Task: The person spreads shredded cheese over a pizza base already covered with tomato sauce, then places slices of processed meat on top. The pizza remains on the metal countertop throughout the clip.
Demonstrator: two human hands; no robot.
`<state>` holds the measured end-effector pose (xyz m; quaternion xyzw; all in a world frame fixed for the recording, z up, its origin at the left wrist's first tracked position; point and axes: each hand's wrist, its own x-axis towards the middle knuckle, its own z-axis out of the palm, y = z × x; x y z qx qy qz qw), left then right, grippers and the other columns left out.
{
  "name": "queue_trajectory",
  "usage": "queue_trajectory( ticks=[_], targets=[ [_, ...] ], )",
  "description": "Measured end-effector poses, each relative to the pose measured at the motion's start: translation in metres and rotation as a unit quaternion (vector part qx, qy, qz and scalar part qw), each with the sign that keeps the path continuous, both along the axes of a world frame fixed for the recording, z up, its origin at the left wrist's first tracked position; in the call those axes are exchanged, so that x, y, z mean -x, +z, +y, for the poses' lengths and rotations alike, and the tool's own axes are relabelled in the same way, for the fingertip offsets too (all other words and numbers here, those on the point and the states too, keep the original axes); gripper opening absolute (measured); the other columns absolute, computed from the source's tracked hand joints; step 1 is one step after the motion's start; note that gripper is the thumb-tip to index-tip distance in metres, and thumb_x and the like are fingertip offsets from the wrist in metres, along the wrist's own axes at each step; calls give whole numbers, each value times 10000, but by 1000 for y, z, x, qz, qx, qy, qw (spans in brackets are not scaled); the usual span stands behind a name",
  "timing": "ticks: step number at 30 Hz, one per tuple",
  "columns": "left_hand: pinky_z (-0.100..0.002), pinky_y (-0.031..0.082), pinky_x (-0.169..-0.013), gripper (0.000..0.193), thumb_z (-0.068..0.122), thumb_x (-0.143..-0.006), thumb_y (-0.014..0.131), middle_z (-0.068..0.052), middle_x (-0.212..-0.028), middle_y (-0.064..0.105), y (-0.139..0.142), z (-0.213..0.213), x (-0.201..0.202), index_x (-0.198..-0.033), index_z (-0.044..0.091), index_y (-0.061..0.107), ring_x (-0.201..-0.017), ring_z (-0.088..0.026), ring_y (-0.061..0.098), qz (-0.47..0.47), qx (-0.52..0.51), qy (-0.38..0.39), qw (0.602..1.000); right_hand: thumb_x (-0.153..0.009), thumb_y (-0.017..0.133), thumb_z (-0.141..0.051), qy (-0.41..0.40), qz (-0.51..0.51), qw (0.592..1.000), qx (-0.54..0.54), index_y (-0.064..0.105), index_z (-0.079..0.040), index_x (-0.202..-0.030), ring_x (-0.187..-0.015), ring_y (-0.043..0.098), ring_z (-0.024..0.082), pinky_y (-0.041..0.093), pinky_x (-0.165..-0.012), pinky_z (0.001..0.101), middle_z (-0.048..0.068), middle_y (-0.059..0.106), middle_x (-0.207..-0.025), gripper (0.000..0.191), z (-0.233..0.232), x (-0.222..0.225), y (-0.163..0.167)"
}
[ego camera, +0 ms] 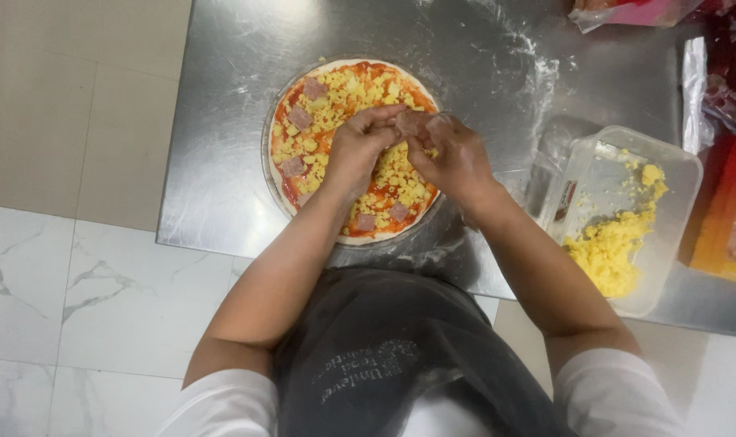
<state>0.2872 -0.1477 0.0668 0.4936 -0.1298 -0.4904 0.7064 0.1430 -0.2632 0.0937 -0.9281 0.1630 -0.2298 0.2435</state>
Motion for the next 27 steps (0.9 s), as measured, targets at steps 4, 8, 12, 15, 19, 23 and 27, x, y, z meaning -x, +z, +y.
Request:
queue_trajectory(
  ticks=[4,8,12,15,19,23,27],
  targets=[
    [-286,575,-890,402,-46,-881,632,-147,-1115,748,6,2,3,-1278,-25,690,-993,-194,706,-140,-42,2,989,-924,824,-85,2,-73,995,66,725,-44,-1186,-992,731,270,638,-783,356,141,741,-1112,283,9,-5,11],
    [-257,595,-906,338,-14,-889,661,-103,-1110,763,13,-3,8,-1224,-10,697,-1022,-151,739,-169,-19,27,985,-966,803,-40,-15,-79,995,53,721,-46,-1200,-1078,734,261,650,-852,344,122,739,-1191,248,16,-5,9],
    [-260,610,-846,312,23,-886,669,-86,-1074,761,21,-5,12,-1197,14,693,-971,-138,741,-218,-61,42,973,-963,804,-32,-39,-87,993,67,677,-48,-1232,-1109,730,257,650,-894,337,109,716,-1224,298,21,-8,1],
    [-271,615,-831,289,25,-882,668,-81,-1054,766,26,-7,14,-1169,12,701,-962,-139,742,-218,-67,54,972,-907,803,-12,-69,-108,988,88,650,-49,-1216,-1086,720,266,636,-875,349,118,711,-1221,347,26,-12,-2],
    [-270,606,-853,281,27,-877,670,-73,-1059,761,30,-7,16,-1156,10,699,-972,-135,735,-223,-43,75,971,-873,809,11,-92,-126,986,55,660,-38,-1197,-1027,721,246,625,-832,347,118,719,-1189,359,30,-16,-1],
    [-265,597,-857,264,42,-879,687,-67,-1055,766,29,-8,13,-1141,13,706,-961,-134,736,-235,-49,75,968,-904,806,37,-91,-139,986,6,695,-71,-1199,-1059,739,235,642,-859,334,104,728,-1208,333,28,-14,3],
    [-275,594,-865,273,32,-871,678,-76,-1053,771,29,-8,11,-1141,2,701,-981,-147,744,-206,-39,69,975,-892,810,41,-86,-133,987,39,679,-74,-1185,-1077,732,254,635,-871,349,94,725,-1199,341,27,-15,4]
  ],
)
